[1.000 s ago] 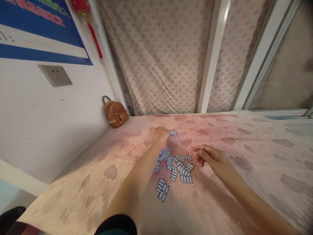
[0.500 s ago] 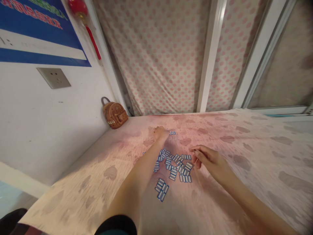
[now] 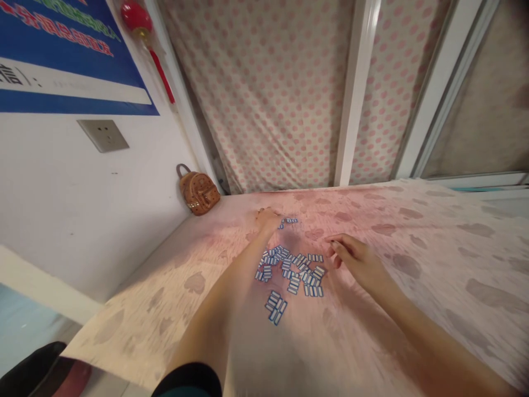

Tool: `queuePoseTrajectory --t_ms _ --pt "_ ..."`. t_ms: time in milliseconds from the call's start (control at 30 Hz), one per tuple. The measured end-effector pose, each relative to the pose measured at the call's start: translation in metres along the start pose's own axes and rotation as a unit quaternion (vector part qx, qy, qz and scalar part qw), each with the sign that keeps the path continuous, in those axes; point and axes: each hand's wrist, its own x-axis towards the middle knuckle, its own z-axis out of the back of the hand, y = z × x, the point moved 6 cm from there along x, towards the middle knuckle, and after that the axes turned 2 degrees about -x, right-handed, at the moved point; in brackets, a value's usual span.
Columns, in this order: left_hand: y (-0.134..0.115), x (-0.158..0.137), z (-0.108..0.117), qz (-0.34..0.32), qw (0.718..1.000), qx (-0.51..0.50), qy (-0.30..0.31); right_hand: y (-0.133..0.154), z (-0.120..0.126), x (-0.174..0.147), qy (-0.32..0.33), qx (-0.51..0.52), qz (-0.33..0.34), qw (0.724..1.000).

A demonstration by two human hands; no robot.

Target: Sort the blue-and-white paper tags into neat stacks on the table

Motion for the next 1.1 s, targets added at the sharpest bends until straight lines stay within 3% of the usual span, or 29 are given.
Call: queuePoseTrajectory --t_ms 233,400,567,733,867,1000,1100 --pt "0.03 -0.051 0.02 -0.081 0.995 0.015 0.064 -0.022 0.007 0.009 -0.053 -0.002 -0.001 0.999" --pt "0.042 -0.116 0.003 -0.134 0.983 0.035 0.122 -0.028 0.004 0.014 -0.057 0.028 -0.074 0.995" --pt "0.036 -0.162 -0.008 -0.204 0.967 0.039 0.146 -0.005 -0.013 0.024 -0.037 0.035 -0.07 0.996" --pt "0.032 -0.163 -0.007 -0.214 0.964 0.03 0.155 -0.002 -0.031 0.027 -0.059 0.002 -0.041 0.997" --pt "0.031 -0.151 0.003 -0.217 0.97 -0.016 0.104 -0.008 -0.029 0.019 -0.054 -0.183 -0.002 0.982" --pt "0.028 -0.147 0.017 -0.218 0.973 -0.071 0.033 -0.019 -0.025 0.016 0.032 -0.328 -0.026 0.944" --pt "0.018 -0.148 0.017 -0.242 0.963 -0.109 0.049 -0.028 -0.032 0.012 0.116 -0.337 -0.05 0.933"
